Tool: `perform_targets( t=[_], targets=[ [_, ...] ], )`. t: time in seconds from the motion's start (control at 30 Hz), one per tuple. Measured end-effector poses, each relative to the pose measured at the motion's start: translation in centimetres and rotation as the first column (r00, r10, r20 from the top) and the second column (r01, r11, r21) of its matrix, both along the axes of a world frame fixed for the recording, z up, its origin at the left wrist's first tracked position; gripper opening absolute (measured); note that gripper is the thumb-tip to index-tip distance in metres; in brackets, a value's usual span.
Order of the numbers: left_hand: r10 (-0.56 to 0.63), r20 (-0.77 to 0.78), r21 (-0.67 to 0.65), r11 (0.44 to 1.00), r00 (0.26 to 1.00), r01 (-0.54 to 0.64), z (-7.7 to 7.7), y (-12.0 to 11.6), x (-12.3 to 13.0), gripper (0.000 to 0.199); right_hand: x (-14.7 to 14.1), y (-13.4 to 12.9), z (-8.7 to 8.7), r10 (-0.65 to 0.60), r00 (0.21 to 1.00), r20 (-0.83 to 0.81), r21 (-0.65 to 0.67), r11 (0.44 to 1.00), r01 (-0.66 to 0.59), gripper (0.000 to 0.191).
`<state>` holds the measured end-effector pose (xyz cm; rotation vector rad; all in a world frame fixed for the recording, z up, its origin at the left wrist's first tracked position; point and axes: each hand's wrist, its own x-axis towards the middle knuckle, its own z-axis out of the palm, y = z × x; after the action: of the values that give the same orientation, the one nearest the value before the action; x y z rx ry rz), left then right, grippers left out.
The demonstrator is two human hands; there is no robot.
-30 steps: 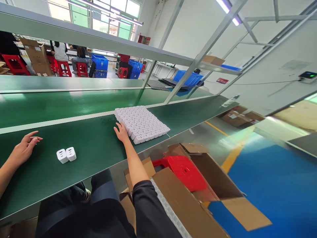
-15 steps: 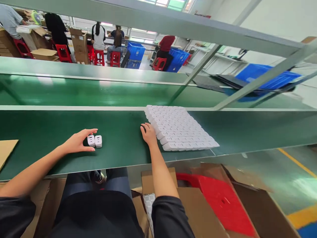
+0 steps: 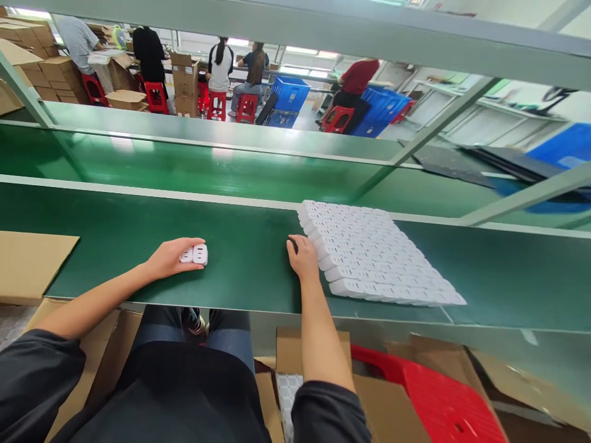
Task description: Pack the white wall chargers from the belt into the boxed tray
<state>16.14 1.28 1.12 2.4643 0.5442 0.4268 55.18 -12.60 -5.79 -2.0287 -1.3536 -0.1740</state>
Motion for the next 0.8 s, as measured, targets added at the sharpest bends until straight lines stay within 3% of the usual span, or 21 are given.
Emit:
perform_targets(
  t=[0.07,0.13,0.17,0.23,0.3,0.37,0.47,0.53,0.7,0.73,0.8],
  targets=[
    [0.065,0.045,-0.041,0.997,0.997,-0.064,0.7,-1.3,-1.2,0.072,-2.1,-0.3,1.4,0.042,0.999,-0.017,0.030,0.999,-0.041,0.057],
    [0.190,0.143,-0.237,0.959,0.971,-0.153,0.9,-2.9,-2.5,0.072,-6.1,-0.8,2.9,0.135,0.990,-0.032,0.055,0.990,-0.133,0.050],
    [0.288,0.204,-0.413,0.892,0.936,-0.184,0.9,-3.8,-3.1,0.071,-8.7,-1.2,3.6,0.214,0.976,-0.041,0.058,0.976,-0.212,0.045],
    [0.514,0.275,-0.753,0.641,0.813,-0.150,0.4,-5.5,-4.4,0.071,-14.9,-1.9,4.9,0.410,0.911,-0.051,0.054,0.912,-0.408,0.034],
    [0.671,0.265,-0.903,0.424,0.693,-0.065,-0.5,-7.2,-5.6,0.070,-21.1,-2.5,5.9,0.629,0.775,-0.060,0.070,0.778,-0.625,0.034],
    [0.756,0.242,-0.943,0.332,0.609,-0.037,-1.3,-8.9,-6.8,0.069,-26.2,-2.5,6.5,0.700,0.712,-0.059,0.102,0.713,-0.693,0.036],
    [0.843,0.211,-0.967,0.254,0.495,-0.021,-2.2,-11.0,-8.9,0.067,-31.1,-1.5,6.8,0.720,0.693,-0.037,0.199,0.685,-0.701,0.033],
    [0.894,0.192,-0.978,0.209,0.405,0.002,-2.5,-12.3,-10.3,0.066,-33.3,-0.6,6.9,0.756,0.655,-0.001,0.247,0.635,-0.732,0.029],
    [0.961,0.167,-0.984,0.146,0.223,0.106,-3.1,-14.7,-14.3,0.066,-37.9,0.7,8.0,0.868,0.483,0.114,0.144,0.466,-0.873,0.011],
    [0.962,0.179,-0.983,0.166,0.205,0.079,-3.1,-15.2,-15.4,0.063,-38.7,0.9,8.5,0.883,0.449,0.139,0.125,0.434,-0.892,0.013],
    [0.946,0.283,-0.941,0.305,0.157,-0.143,-2.5,-16.3,-17.9,0.058,-40.2,1.2,9.4,0.901,0.388,0.196,0.083,0.379,-0.922,0.015]
  ],
)
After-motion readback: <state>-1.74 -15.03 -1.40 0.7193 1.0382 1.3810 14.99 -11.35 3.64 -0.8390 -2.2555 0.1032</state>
